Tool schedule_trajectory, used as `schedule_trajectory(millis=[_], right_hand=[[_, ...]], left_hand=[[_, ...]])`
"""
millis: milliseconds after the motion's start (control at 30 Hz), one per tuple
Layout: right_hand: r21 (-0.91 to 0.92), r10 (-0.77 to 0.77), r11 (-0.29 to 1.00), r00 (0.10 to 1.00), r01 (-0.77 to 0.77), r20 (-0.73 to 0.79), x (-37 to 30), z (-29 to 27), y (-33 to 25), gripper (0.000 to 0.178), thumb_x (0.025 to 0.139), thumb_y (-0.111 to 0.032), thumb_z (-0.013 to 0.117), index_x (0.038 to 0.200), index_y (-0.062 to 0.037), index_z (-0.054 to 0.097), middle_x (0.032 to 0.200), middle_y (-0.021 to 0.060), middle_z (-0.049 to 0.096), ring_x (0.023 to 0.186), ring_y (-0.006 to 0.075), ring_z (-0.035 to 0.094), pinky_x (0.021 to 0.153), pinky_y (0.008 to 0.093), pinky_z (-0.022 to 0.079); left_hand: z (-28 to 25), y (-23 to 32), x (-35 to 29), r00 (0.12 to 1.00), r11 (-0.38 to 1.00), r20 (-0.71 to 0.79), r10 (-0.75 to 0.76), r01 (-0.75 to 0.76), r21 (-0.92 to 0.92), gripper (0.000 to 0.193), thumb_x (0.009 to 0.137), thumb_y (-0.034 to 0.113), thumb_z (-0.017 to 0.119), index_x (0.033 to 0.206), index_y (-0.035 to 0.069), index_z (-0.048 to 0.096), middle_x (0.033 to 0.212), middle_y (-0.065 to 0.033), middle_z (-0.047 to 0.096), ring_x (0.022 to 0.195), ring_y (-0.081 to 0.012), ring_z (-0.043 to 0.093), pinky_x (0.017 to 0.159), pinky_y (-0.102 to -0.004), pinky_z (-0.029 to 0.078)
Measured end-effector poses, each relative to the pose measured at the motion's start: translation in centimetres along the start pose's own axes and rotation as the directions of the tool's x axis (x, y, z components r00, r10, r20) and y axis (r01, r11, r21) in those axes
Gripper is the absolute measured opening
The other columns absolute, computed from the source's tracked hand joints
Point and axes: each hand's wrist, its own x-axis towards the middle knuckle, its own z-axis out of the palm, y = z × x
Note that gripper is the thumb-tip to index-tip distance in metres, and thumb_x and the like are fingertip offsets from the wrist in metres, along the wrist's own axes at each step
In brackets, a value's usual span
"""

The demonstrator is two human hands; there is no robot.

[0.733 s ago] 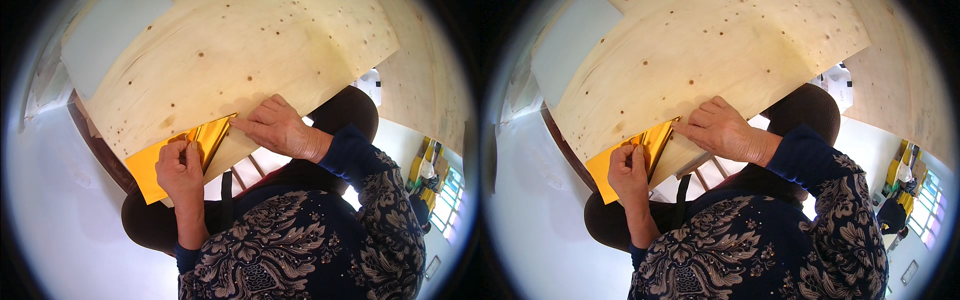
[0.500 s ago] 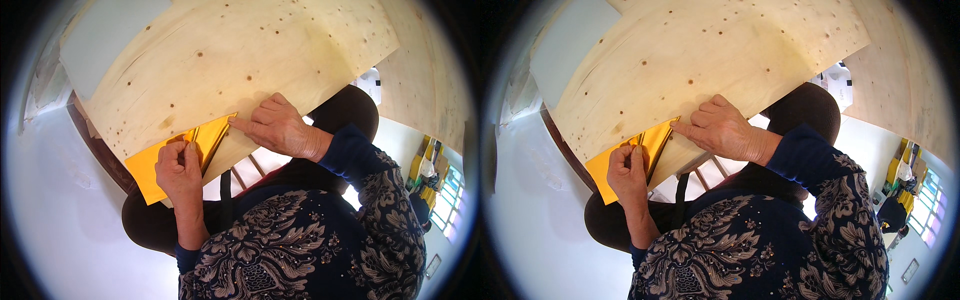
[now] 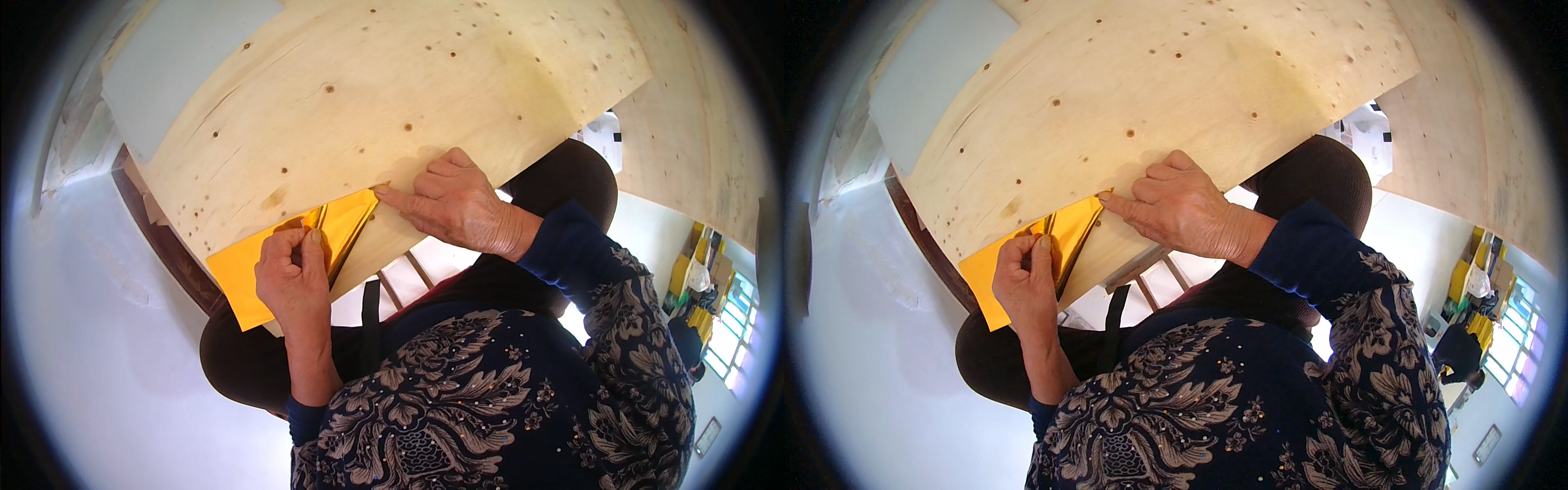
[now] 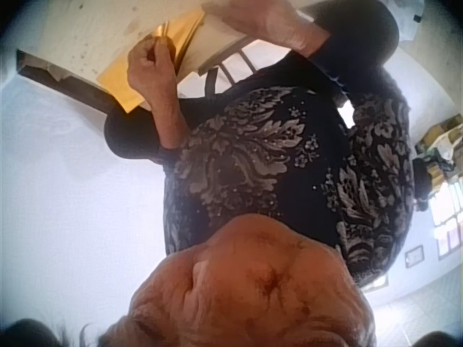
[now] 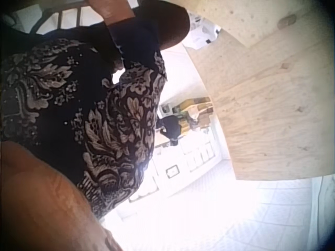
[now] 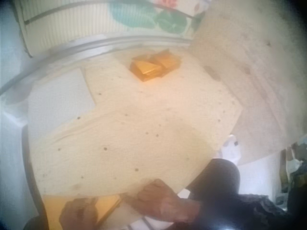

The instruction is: The person folds a gold-colored sheet of paper on a wooden table. They repeatedly fold the sheet in half, press the creases, and then fold it into a triangular shape.

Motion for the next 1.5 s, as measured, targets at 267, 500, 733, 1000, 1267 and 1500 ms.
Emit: schedule_trajectory(millis=[267, 500, 733, 1000, 1267, 1500], right_hand=[[0.002, 0.006, 1.000, 0.998, -0.006, -0.061, 0.6, 0.3, -0.4, 0.047, 0.074, -0.010, 0.073, 0.121, -0.0136, 0.067, 0.068, -0.0010, 0.045, 0.067, 0.0173, 0.050, 0.065, 0.0318, 0.039], [-0.064, 0.021, 0.998, 0.999, -0.019, 0.029, 0.7, -0.1, -0.7, 0.042, 0.078, -0.014, 0.073, 0.119, -0.0115, 0.069, 0.071, -0.0011, 0.050, 0.070, 0.0144, 0.052, 0.072, 0.0296, 0.040], [-0.078, 0.018, 0.997, 0.999, -0.015, 0.042, 0.8, -0.2, -0.8, 0.043, 0.078, -0.015, 0.074, 0.121, -0.0114, 0.069, 0.071, -0.0004, 0.052, 0.071, 0.0147, 0.052, 0.072, 0.0298, 0.040], [-0.063, 0.024, 0.998, 0.999, -0.021, 0.043, 0.6, 0.0, -0.7, 0.043, 0.078, -0.015, 0.074, 0.121, -0.0108, 0.069, 0.072, -0.0003, 0.053, 0.070, 0.0153, 0.052, 0.071, 0.0303, 0.040], [-0.032, 0.011, 0.999, 0.999, -0.013, -0.044, 0.5, 0.4, -0.4, 0.052, 0.072, -0.010, 0.075, 0.123, -0.0139, 0.067, 0.068, 0.0000, 0.044, 0.066, 0.0185, 0.048, 0.064, 0.0328, 0.037], [-0.079, -0.024, 0.997, 0.999, 0.021, -0.030, 0.3, 0.3, -0.2, 0.041, 0.078, -0.013, 0.072, 0.118, -0.0105, 0.069, 0.069, 0.0010, 0.047, 0.068, 0.0176, 0.050, 0.067, 0.0319, 0.038]], left_hand=[[-0.2, 1.2, 0.0, 0.966, 0.937, 0.065, -0.252, 0.260, -0.235, 0.012, 0.082, 0.004, 0.071, 0.090, -0.001, 0.064, 0.072, -0.0094, 0.067, 0.063, -0.0169, 0.063, 0.062, -0.0285, 0.049], [-0.4, 1.7, 0.4, 0.978, 0.976, 0.010, -0.208, 0.208, -0.068, 0.021, 0.080, 0.005, 0.074, 0.095, 0.002, 0.059, 0.068, -0.0092, 0.067, 0.059, -0.0172, 0.063, 0.059, -0.0297, 0.049], [-0.3, 0.8, 0.3, 0.986, 0.984, 0.061, -0.156, 0.160, -0.075, 0.010, 0.087, 0.002, 0.070, 0.089, -0.001, 0.060, 0.070, -0.0048, 0.066, 0.058, -0.0057, 0.058, 0.054, -0.0203, 0.046], [0.4, 0.0, 0.1, 0.995, 0.997, -0.070, 0.067, -0.065, 0.030, 0.010, 0.079, 0.008, 0.075, 0.082, 0.005, 0.065, 0.074, -0.0096, 0.067, 0.062, -0.0250, 0.062, 0.061, -0.0342, 0.048], [0.6, 0.3, -0.1, 0.985, 0.977, -0.082, 0.154, -0.139, 0.160, 0.010, 0.079, 0.011, 0.075, 0.086, 0.010, 0.067, 0.080, -0.0060, 0.066, 0.073, -0.0223, 0.062, 0.071, -0.0347, 0.041], [0.8, -0.1, -0.3, 0.948, 0.930, -0.105, 0.301, -0.267, 0.253, 0.011, 0.080, 0.010, 0.074, 0.091, 0.010, 0.070, 0.081, -0.0046, 0.067, 0.078, -0.0218, 0.061, 0.072, -0.0347, 0.040]])
